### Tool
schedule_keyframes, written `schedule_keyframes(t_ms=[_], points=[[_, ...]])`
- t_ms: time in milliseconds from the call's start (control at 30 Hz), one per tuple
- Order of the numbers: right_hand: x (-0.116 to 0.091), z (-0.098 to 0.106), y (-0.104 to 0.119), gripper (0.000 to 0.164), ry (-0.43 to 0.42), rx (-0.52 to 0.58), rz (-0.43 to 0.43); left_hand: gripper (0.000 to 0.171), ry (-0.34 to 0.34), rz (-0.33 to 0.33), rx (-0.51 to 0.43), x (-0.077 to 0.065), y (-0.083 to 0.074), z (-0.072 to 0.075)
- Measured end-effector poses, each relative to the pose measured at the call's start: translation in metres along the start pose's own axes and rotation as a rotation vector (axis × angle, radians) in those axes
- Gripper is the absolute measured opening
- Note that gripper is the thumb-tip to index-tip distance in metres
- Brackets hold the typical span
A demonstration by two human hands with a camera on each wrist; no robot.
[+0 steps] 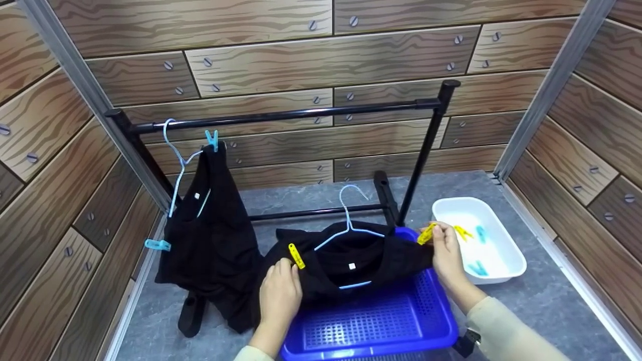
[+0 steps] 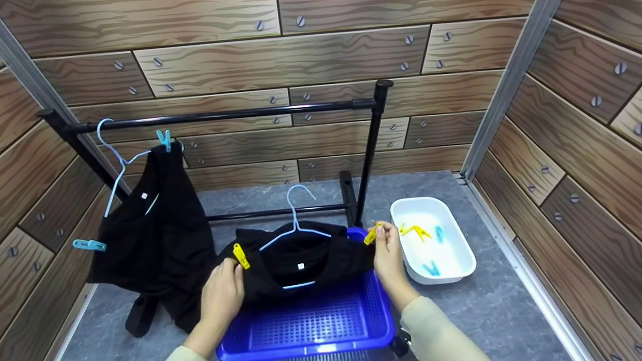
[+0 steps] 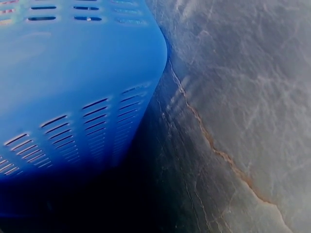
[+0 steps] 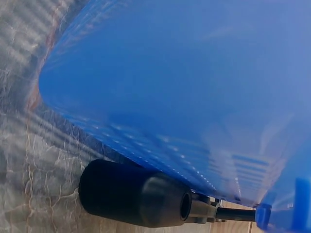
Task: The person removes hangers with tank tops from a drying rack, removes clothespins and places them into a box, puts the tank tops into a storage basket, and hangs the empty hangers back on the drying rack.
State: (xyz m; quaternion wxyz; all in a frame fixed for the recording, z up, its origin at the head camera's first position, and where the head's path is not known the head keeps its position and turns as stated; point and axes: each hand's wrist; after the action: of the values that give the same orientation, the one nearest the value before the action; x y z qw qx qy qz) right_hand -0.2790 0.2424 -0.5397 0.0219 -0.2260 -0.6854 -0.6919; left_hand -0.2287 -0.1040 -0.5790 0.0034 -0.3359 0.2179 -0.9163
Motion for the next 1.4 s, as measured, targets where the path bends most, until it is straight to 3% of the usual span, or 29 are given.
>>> schedule_keyframes(t_ms=[233, 433, 833, 1067, 1267, 1400], points=[[0.0, 0.003, 0.004, 0.032, -0.02, 0.051, -0.003, 0.019, 0.001, 0.002, 0.013, 0.0, 0.001, -0.001], [0.002, 0.015, 0.008, 0.038, -0.045, 0.021, -0.014, 0.019, 0.002, 0.001, 0.014, -0.001, 0.0, -0.002], [0.011, 0.045, 0.003, 0.032, -0.125, 0.091, -0.142, 0.019, 0.014, 0.005, 0.026, 0.0, -0.001, -0.001], [0.014, 0.063, -0.003, 0.027, -0.154, 0.041, -0.193, 0.021, 0.017, -0.001, 0.029, 0.001, -0.002, 0.0], [0.019, 0.08, -0.014, 0.025, -0.156, -0.071, -0.24, 0.02, -0.002, -0.01, 0.028, 0.001, -0.002, 0.0], [0.024, 0.09, -0.021, 0.036, -0.156, -0.145, -0.275, 0.019, 0.0, -0.004, 0.027, 0.0, -0.001, -0.002]])
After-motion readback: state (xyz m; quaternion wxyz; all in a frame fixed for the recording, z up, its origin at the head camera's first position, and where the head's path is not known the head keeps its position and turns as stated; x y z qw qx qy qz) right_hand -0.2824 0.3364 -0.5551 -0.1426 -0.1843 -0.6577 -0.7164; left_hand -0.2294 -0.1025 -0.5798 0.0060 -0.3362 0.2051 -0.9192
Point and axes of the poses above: each hand's wrist, its own x-axis towards the middle knuckle, its own z-axis out of the back of the hand, y = z × x, and after that the axes turned 7 degrees about z, right-handed
